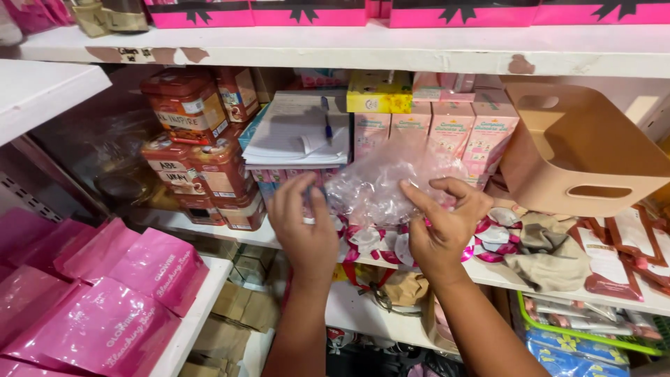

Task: The person wipes the inside of a beige plastic container with a cloth, places it on a shelf, and then wipes and arranges several small sachets into the container. The person also handles a clear plastic bag and places it on the shelf.

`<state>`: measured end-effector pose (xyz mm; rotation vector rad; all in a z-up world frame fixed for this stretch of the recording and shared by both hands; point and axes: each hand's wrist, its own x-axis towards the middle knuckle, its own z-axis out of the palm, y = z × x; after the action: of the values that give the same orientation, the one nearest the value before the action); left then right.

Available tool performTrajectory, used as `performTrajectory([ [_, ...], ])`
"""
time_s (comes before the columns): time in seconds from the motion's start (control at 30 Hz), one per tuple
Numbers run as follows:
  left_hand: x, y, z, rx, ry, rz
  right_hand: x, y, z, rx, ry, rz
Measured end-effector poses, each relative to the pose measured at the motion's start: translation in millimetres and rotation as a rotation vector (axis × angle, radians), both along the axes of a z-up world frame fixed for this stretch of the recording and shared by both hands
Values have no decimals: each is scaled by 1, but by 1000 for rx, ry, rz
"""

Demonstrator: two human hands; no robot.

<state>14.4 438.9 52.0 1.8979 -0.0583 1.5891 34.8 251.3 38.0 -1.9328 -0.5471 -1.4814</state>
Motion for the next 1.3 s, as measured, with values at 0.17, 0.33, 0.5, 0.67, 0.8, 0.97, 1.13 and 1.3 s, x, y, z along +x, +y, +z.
performTrajectory([
  [0.17,-11,35,41,-464,96,-461,11,46,29,18,-59,118],
  [0.33,4,66,47,-453,113,-688,29,89,52,-19,-103,215],
  [0.5,23,87,51,-385,48,-380,41,112,66,-100,-39,300],
  [0.67,39,93,54,-353,156,-287,42,122,65,-120,60,353],
  [0.8,48,91,50,-222,242,-102,41,126,66,-161,114,299],
  [0.97,49,89,48,-118,328,14,37,127,63,-205,192,208],
  [1.13,50,81,50,-92,332,67,35,127,63,-248,254,198],
  [1.3,50,76,50,-26,349,69,38,124,63,-206,290,225],
])
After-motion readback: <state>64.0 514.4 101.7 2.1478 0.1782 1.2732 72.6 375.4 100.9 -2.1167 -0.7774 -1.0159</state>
